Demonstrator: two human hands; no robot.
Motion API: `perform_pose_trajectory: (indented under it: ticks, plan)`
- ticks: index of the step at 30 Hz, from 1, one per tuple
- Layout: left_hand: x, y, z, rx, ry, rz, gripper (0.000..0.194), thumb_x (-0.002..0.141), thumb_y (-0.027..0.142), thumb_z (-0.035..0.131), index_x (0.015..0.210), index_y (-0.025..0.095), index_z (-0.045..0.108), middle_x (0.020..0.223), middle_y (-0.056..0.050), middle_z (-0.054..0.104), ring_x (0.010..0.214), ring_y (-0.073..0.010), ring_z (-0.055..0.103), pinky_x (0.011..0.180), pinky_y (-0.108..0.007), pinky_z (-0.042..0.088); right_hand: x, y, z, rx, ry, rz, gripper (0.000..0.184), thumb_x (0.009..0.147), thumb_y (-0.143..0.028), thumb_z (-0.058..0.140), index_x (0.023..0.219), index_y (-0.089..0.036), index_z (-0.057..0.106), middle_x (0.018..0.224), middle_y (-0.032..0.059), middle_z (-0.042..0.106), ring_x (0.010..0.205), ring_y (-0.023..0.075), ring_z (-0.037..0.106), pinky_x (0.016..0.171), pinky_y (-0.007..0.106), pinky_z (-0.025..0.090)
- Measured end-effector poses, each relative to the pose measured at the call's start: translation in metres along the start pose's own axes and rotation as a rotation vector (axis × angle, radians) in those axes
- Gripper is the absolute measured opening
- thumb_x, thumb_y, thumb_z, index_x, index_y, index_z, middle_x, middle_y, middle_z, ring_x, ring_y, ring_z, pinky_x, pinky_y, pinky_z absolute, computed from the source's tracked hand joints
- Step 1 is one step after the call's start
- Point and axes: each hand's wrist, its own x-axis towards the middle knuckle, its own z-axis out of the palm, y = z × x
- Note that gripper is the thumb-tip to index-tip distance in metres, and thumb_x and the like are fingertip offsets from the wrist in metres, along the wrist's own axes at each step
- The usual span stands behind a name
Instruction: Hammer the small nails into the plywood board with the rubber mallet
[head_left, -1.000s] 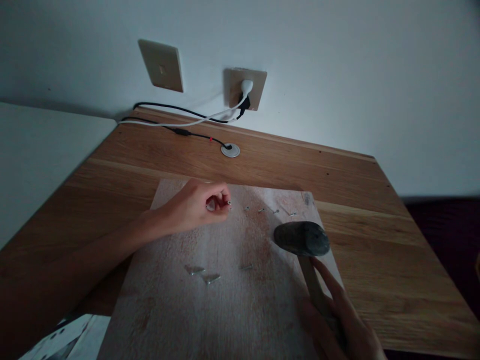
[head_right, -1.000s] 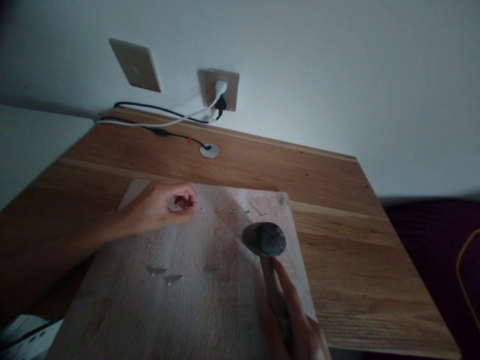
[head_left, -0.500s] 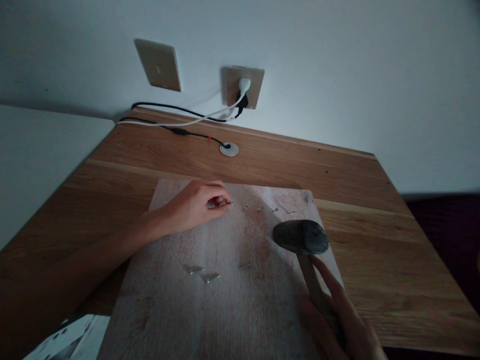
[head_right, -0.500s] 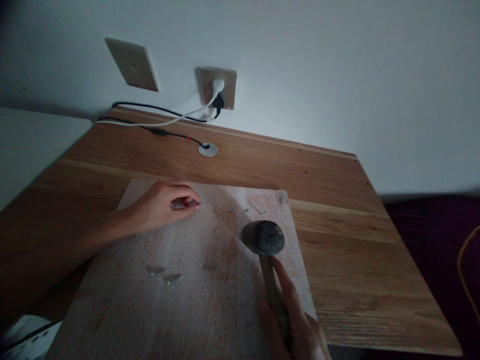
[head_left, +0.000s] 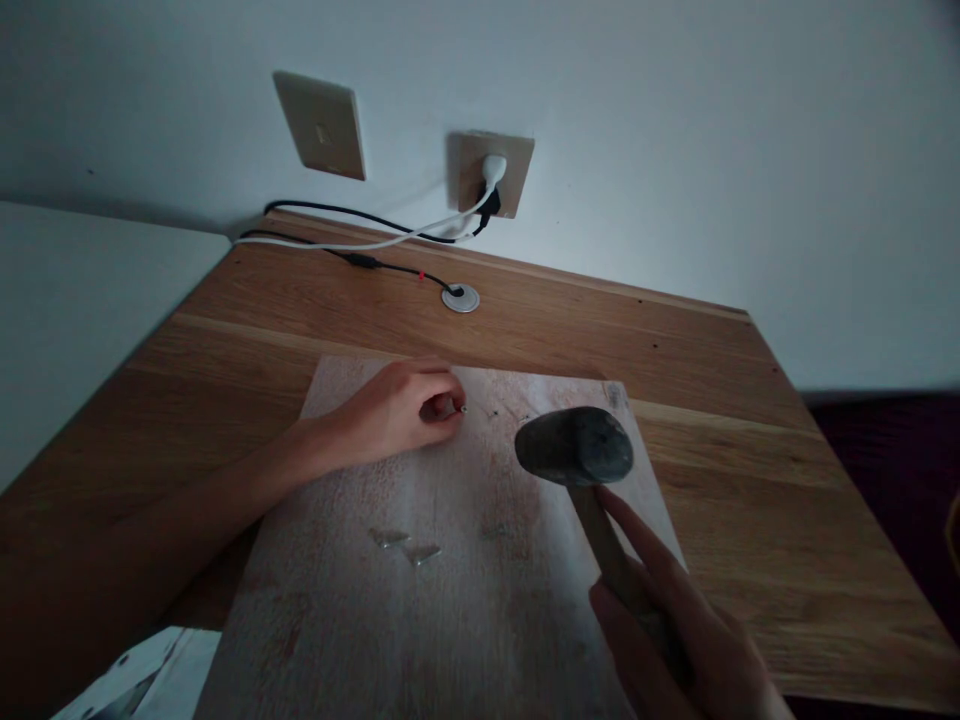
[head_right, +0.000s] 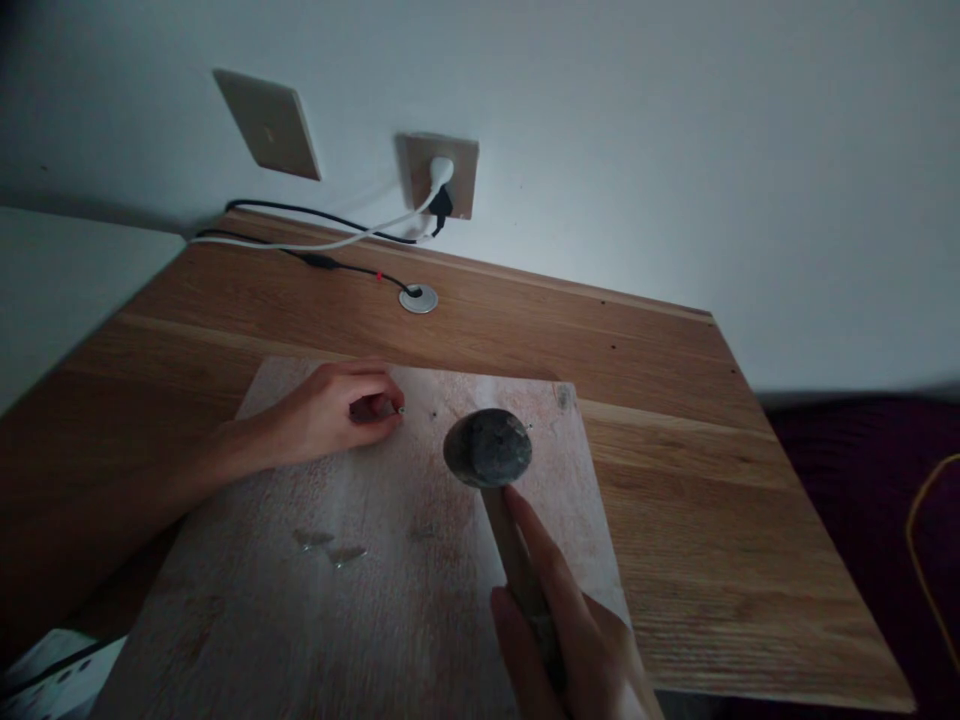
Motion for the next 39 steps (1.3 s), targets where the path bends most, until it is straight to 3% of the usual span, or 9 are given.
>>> perform_pose_trajectory:
  ticks: [5, 9, 11, 14, 16, 26, 30, 35, 39]
  plan:
    - [0.0, 0.0, 0.0, -0.02, -0.034, -0.024, 0.006, 0.091, 0.013, 0.069, 0.089, 0.016, 0.073, 0.081, 0.001, 0.064, 0.072, -0.0123, 0.058, 0.069, -0.026, 0.042, 0.034, -0.027, 0.004, -0.088, -0.046, -0.124, 0.058, 0.114, -0.032, 0.045, 0.172, -0.033, 0.041, 0.119, 0.008, 0.087, 0.094, 0.0246, 0.087, 0.077, 0.031, 0.072]
    - [0.0, 0.001, 0.0, -0.022, -0.046, -0.005, 0.009, 0.09, 0.009, 0.068, 0.087, 0.017, 0.072, 0.083, 0.0, 0.065, 0.075, -0.0138, 0.06, 0.072, -0.028, 0.044, 0.05, -0.029, 0.009, -0.115, -0.104, -0.135, 0.058, 0.114, -0.037, 0.045, 0.172, -0.03, 0.04, 0.083, 0.0014, 0.083, 0.061, 0.0203, 0.078, 0.087, 0.04, 0.072]
    - [0.0, 0.001, 0.0, -0.023, -0.047, 0.003, 0.009, 0.089, 0.008, 0.069, 0.088, 0.016, 0.072, 0.084, 0.0, 0.066, 0.077, -0.0146, 0.061, 0.073, -0.028, 0.044, 0.053, -0.028, 0.012, -0.113, -0.119, -0.119, 0.058, 0.115, -0.037, 0.043, 0.172, -0.029, 0.041, 0.078, 0.0004, 0.08, 0.059, 0.0204, 0.076, 0.089, 0.041, 0.071]
    - [0.0, 0.001, 0.0, -0.032, -0.056, -0.014, 0.012, 0.086, 0.005, 0.071, 0.089, 0.016, 0.073, 0.087, -0.001, 0.068, 0.078, -0.015, 0.062, 0.073, -0.028, 0.045, 0.054, -0.03, 0.016, -0.121, -0.109, -0.104, 0.056, 0.115, -0.038, 0.043, 0.171, -0.03, 0.043, 0.106, 0.0062, 0.086, 0.082, 0.0221, 0.083, 0.091, 0.039, 0.07]
    - [0.0, 0.001, 0.001, -0.039, -0.059, -0.035, 0.012, 0.085, 0.004, 0.072, 0.09, 0.015, 0.073, 0.088, -0.001, 0.069, 0.078, -0.015, 0.062, 0.072, -0.028, 0.044, 0.054, -0.031, 0.017, -0.122, -0.11, -0.082, 0.057, 0.115, -0.039, 0.043, 0.171, -0.032, 0.043, 0.117, 0.007, 0.086, 0.08, 0.0209, 0.082, 0.093, 0.039, 0.069]
    - [0.004, 0.001, 0.002, -0.079, -0.059, -0.129, 0.011, 0.087, 0.006, 0.072, 0.084, 0.016, 0.077, 0.079, 0.0, 0.07, 0.071, -0.0138, 0.063, 0.066, -0.027, 0.044, 0.051, -0.031, 0.018, -0.11, -0.07, -0.094, 0.058, 0.113, -0.035, 0.046, 0.17, -0.026, 0.044, 0.075, -0.0011, 0.077, 0.058, 0.0173, 0.073, 0.066, 0.028, 0.066]
    - [0.004, 0.001, 0.0, -0.104, -0.061, -0.118, 0.012, 0.086, 0.006, 0.071, 0.082, 0.016, 0.077, 0.076, 0.001, 0.069, 0.068, -0.0127, 0.061, 0.064, -0.026, 0.041, 0.049, -0.035, 0.017, -0.129, -0.03, -0.135, 0.058, 0.115, -0.034, 0.047, 0.172, -0.029, 0.041, 0.06, -0.0076, 0.061, 0.044, 0.0146, 0.063, 0.06, 0.024, 0.065]
    - [0.004, 0.001, 0.0, -0.116, -0.072, -0.118, 0.015, 0.082, 0.002, 0.07, 0.076, 0.015, 0.074, 0.072, 0.002, 0.065, 0.063, -0.0112, 0.057, 0.063, -0.026, 0.039, 0.05, -0.032, 0.021, -0.136, -0.104, -0.13, 0.057, 0.113, -0.034, 0.045, 0.17, -0.026, 0.045, 0.078, 0.0005, 0.075, 0.061, 0.0172, 0.072, 0.065, 0.028, 0.066]
    - [0.004, 0.001, 0.0, -0.132, -0.07, -0.133, 0.011, 0.085, 0.006, 0.072, 0.084, 0.015, 0.078, 0.074, 0.001, 0.068, 0.066, -0.0121, 0.06, 0.065, -0.026, 0.04, 0.047, -0.034, 0.02, -0.136, -0.039, -0.089, 0.057, 0.113, -0.034, 0.046, 0.17, -0.028, 0.044, 0.083, 0.0006, 0.08, 0.058, 0.0158, 0.071, 0.071, 0.029, 0.068]
